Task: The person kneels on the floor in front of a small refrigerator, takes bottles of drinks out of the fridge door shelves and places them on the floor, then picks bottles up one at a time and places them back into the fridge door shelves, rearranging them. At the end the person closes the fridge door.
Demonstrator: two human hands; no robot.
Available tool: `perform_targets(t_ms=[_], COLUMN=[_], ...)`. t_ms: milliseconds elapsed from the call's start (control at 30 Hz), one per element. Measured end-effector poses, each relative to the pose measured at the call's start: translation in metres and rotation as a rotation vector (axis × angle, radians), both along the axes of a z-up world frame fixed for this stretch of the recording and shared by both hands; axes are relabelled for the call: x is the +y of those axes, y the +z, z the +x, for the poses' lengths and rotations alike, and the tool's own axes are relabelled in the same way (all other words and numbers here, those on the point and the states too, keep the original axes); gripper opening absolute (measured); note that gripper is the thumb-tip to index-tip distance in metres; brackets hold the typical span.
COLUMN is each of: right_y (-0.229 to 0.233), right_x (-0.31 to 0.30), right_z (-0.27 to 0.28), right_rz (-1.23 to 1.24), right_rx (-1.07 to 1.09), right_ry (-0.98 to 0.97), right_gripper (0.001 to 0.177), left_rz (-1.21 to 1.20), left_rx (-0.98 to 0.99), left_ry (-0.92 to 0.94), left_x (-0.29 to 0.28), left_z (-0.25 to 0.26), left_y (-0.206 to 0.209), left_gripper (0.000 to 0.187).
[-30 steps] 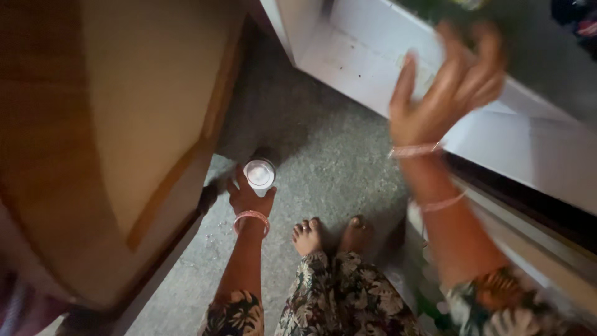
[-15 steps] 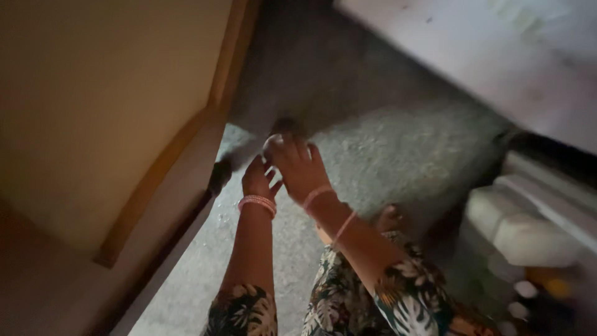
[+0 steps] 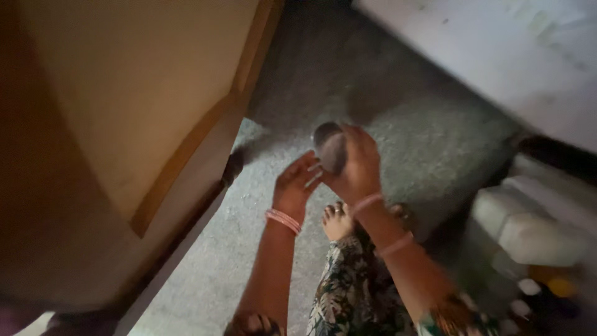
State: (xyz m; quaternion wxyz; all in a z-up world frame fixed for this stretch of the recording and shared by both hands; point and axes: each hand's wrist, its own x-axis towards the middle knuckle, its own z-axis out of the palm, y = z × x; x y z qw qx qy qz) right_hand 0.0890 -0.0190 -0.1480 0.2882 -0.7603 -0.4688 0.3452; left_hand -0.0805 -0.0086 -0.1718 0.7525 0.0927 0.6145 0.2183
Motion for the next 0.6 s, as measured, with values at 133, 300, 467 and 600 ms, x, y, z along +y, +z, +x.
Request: perform_targets(t_ms=[133,300,467,600], right_y=[0.075,0.158,0.206,0.208], right_x=[-0.024,-0.042,-0.046,-0.027], right_z=[0.061,0.146,0.238,0.294], right_rz=[0.16,0.08,0.158,0.313], right_rx=[-0.093,-0.266,-0.402,-0.421], right_ry=[-0.266,-0.513,-0.603,-0.579], right_gripper=[0.089,0.101,0.097,0.092], left_rz=[-0.05,-0.007,0.152,0.297], left_rx=[-0.157,-0.277,-0.449,-0.532], left_ry=[-0.061,-0.367,-0.56,-0.59], left_x=[-0.002,0.007,0.02,0.029], left_z=[0.062,0.152,0.249,0.321], left_y=[0.06,0.144,0.193,0.198], left_gripper=[0.042,0.051,0.063,0.072])
